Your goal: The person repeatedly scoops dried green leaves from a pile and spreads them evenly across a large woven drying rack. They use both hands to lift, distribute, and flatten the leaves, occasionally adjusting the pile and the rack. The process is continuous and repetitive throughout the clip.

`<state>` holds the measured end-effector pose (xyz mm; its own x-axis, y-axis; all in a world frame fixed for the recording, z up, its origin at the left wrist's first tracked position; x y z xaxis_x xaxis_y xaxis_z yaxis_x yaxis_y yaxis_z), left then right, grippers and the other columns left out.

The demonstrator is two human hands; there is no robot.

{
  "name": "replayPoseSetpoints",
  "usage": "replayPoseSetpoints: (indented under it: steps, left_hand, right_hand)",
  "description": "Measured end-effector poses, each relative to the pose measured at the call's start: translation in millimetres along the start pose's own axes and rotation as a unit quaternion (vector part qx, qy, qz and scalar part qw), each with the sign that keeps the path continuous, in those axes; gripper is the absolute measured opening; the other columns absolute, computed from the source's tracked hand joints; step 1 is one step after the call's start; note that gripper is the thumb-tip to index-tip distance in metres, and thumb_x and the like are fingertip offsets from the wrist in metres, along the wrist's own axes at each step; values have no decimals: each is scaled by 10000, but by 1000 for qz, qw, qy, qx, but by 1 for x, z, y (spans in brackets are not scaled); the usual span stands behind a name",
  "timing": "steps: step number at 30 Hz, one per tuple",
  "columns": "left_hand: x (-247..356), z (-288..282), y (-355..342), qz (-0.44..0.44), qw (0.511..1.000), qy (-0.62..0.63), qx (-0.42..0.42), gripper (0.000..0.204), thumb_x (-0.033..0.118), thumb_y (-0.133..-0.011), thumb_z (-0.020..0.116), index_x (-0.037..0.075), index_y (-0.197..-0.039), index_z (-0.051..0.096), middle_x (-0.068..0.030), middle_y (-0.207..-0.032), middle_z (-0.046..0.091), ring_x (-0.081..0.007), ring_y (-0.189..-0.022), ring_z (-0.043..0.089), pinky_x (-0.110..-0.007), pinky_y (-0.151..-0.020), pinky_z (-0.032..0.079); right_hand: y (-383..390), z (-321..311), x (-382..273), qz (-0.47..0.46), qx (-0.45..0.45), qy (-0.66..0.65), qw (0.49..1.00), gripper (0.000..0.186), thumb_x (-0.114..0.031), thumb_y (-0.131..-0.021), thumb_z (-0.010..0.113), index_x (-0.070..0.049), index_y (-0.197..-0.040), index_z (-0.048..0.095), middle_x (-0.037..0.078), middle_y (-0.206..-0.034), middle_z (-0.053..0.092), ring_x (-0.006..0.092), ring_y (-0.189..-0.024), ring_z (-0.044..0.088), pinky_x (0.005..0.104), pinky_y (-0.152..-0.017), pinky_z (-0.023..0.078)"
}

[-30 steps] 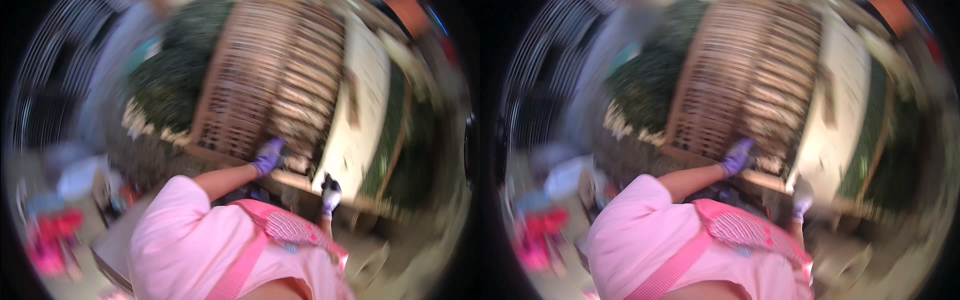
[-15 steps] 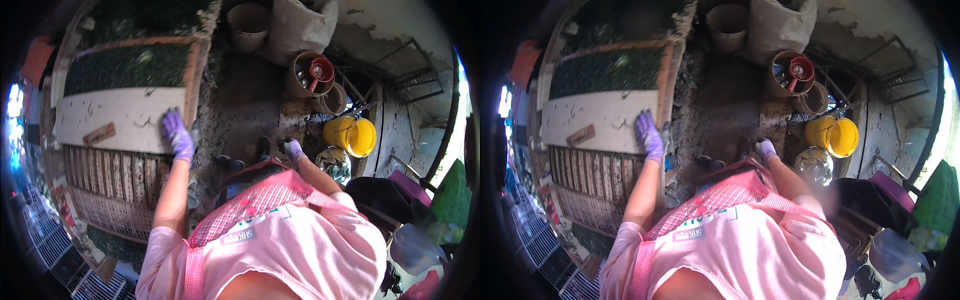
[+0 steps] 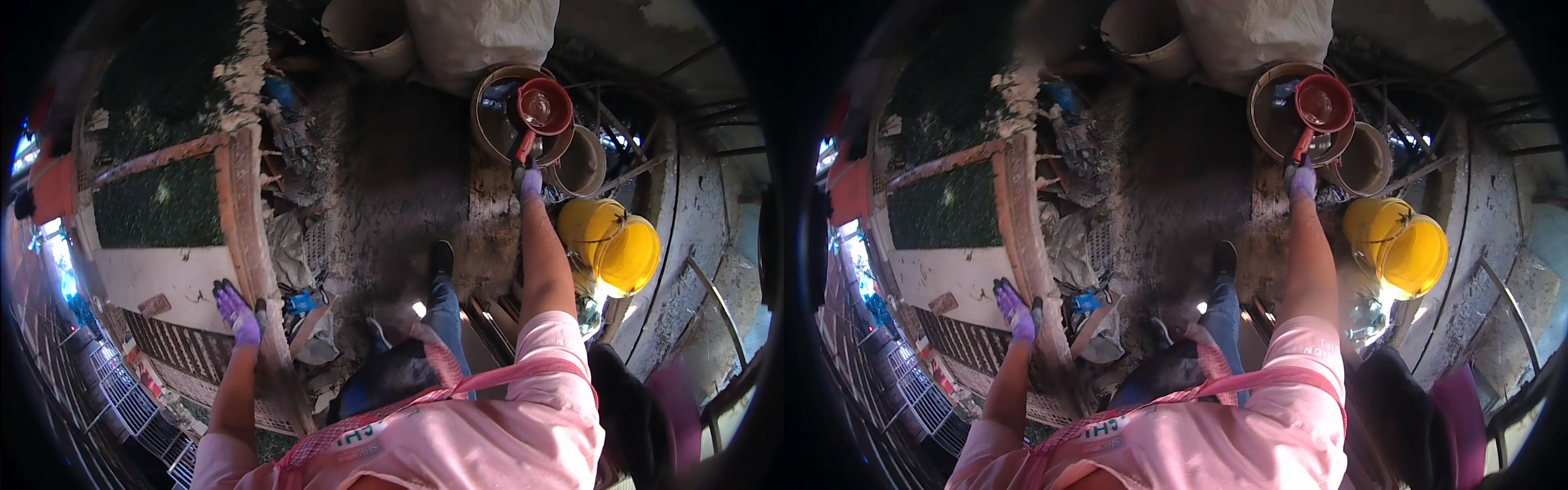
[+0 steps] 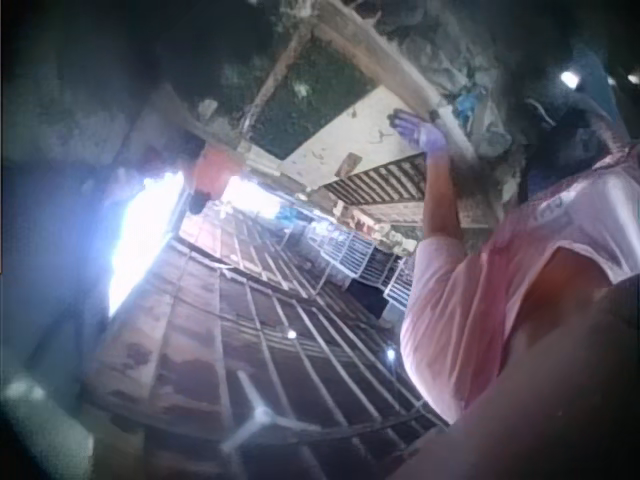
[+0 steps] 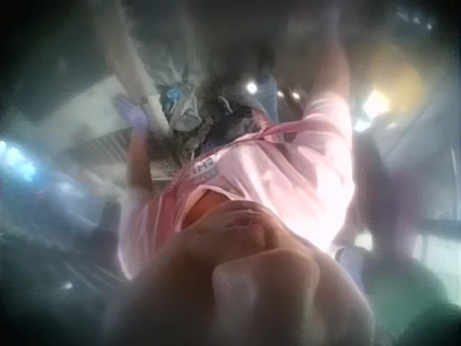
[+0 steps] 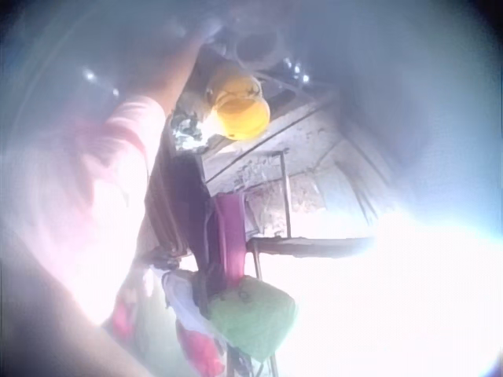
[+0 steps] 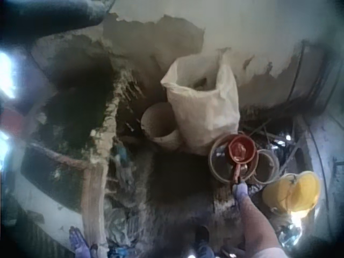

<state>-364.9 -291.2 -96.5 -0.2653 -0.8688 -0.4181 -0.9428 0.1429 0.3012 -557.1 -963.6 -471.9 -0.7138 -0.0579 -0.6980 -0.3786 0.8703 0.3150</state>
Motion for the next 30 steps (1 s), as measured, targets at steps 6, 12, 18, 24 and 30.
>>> replayPoseSetpoints:
  steps: [6, 12, 18, 24, 30]
  left_hand:
    - [0, 1, -12, 89, 993, -13, 77, 1051, 423, -816, 666, -120, -1463, 41, -311, -1538, 48, -441, -1437, 58, -463, -1185, 64]
    - [6, -14, -29, 69, 997, -6, 37, 1024, 400, -844, 658, -135, -1455, 33, -312, -1538, 24, -438, -1438, 45, -454, -1188, 61]
    - [5, -12, -2, 9, 1000, -5, -10, 1006, 373, -854, 654, -122, -1460, 21, -312, -1538, 17, -445, -1433, 48, -460, -1187, 65]
    - [0, -6, -3, 33, 998, 33, 42, 1014, 407, -834, 676, -87, -1476, 67, -291, -1544, 67, -436, -1431, 89, -477, -1181, 94]
    - [-2, -1, -4, 27, 999, -10, 32, 1016, 482, -832, 637, -82, -1478, 92, -308, -1533, 97, -446, -1429, 103, -487, -1179, 100]
  right_hand:
    - [-102, 33, 47, 133, 109, -202, 964, 409, -397, -862, 540, -20, -999, 618, 120, -932, 643, 269, -834, 576, 390, -755, 470]
    - [-151, 30, 105, 108, -3, 183, 977, 393, -401, -867, 610, -82, -1096, 624, 84, -1002, 653, 254, -893, 587, 357, -835, 465]
    - [-112, 13, 22, 369, -90, -324, 866, 306, -346, -759, 734, -107, -877, 584, 54, -769, 594, 232, -669, 591, 390, -633, 499]
    - [-48, -47, -55, 118, 47, 365, 922, 397, -393, -787, 678, -64, -998, 605, 200, -960, 687, 344, -956, 667, 472, -755, 525]
    - [-69, -28, -20, 224, -166, -151, 948, 234, -318, -863, 633, -105, -960, 630, 62, -803, 633, 205, -703, 598, 327, -637, 455]
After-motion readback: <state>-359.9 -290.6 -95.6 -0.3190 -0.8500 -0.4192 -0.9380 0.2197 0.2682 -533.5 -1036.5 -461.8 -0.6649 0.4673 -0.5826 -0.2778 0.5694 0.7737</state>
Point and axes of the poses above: each hand's wrist, its own y-axis away from the middle knuckle, its own z-axis out of the palm, x = y × z, the point moved 3 cm from there along -y, towards the middle knuckle
